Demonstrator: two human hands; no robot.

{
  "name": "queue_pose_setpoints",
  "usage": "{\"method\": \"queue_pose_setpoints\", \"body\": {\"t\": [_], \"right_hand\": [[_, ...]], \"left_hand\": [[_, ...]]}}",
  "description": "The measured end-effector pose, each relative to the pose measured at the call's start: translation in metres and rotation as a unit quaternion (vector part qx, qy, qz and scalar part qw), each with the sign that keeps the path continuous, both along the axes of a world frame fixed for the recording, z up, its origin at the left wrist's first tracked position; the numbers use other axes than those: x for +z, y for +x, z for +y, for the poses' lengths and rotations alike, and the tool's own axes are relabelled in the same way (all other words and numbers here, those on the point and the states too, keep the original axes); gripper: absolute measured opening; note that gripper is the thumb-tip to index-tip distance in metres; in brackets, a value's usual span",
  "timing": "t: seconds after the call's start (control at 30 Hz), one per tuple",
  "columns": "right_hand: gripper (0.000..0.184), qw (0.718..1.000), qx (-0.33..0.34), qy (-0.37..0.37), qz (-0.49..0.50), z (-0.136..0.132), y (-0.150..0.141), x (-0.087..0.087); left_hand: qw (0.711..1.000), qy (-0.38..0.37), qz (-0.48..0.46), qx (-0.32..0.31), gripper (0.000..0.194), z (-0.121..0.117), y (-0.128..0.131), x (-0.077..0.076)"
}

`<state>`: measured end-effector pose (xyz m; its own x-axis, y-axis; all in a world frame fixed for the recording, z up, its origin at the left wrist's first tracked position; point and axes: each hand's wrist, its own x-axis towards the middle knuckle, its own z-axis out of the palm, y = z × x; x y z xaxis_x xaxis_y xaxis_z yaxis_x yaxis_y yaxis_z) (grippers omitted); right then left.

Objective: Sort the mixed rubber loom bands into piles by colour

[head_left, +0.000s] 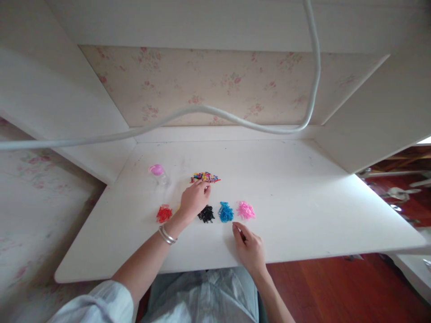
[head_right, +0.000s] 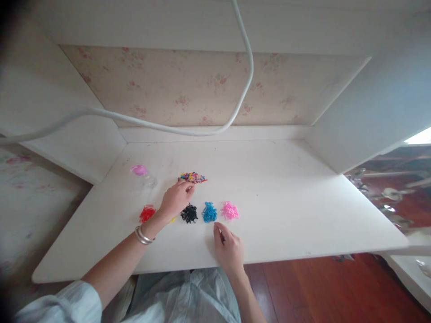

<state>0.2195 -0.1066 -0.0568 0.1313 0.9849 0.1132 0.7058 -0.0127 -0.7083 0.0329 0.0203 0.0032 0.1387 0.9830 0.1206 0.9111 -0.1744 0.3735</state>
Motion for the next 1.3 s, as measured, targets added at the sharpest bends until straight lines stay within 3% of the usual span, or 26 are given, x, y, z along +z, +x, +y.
{"method": "queue_pose_setpoints", "body": {"t": [0.17,0.3,0.47,0.77,0.97,1.13,1.3], "right_hand": [[0.038,1.000,-0.002,-0.010,0.009,0.001,0.002,-0.001],[0.038,1.000,-0.004,-0.018,0.003,0.002,0.002,-0.001],[0.039,1.000,-0.013,-0.016,-0.011,0.001,0.002,-0.002],[0.039,1.000,-0.010,-0.014,-0.016,0.000,0.001,-0.004],[0.039,1.000,-0.009,-0.013,-0.018,-0.001,0.001,-0.004],[0.040,0.999,-0.006,-0.031,-0.001,-0.002,0.001,-0.001],[0.042,0.998,0.004,-0.066,0.021,0.011,-0.010,0.020]], "left_hand": [[0.990,0.047,-0.123,0.054,0.028,-0.040,-0.059,0.001],[0.988,0.038,-0.113,0.096,0.030,-0.066,-0.089,-0.010],[0.994,0.029,-0.053,0.087,0.028,-0.078,-0.088,-0.017],[0.994,-0.040,0.063,0.077,0.028,-0.064,-0.083,-0.008],[0.996,-0.019,0.039,0.076,0.029,-0.066,-0.095,-0.002],[0.990,0.032,-0.028,0.134,0.032,-0.082,-0.129,-0.001],[0.964,0.003,-0.101,0.245,0.037,-0.116,-0.164,-0.025]]}}
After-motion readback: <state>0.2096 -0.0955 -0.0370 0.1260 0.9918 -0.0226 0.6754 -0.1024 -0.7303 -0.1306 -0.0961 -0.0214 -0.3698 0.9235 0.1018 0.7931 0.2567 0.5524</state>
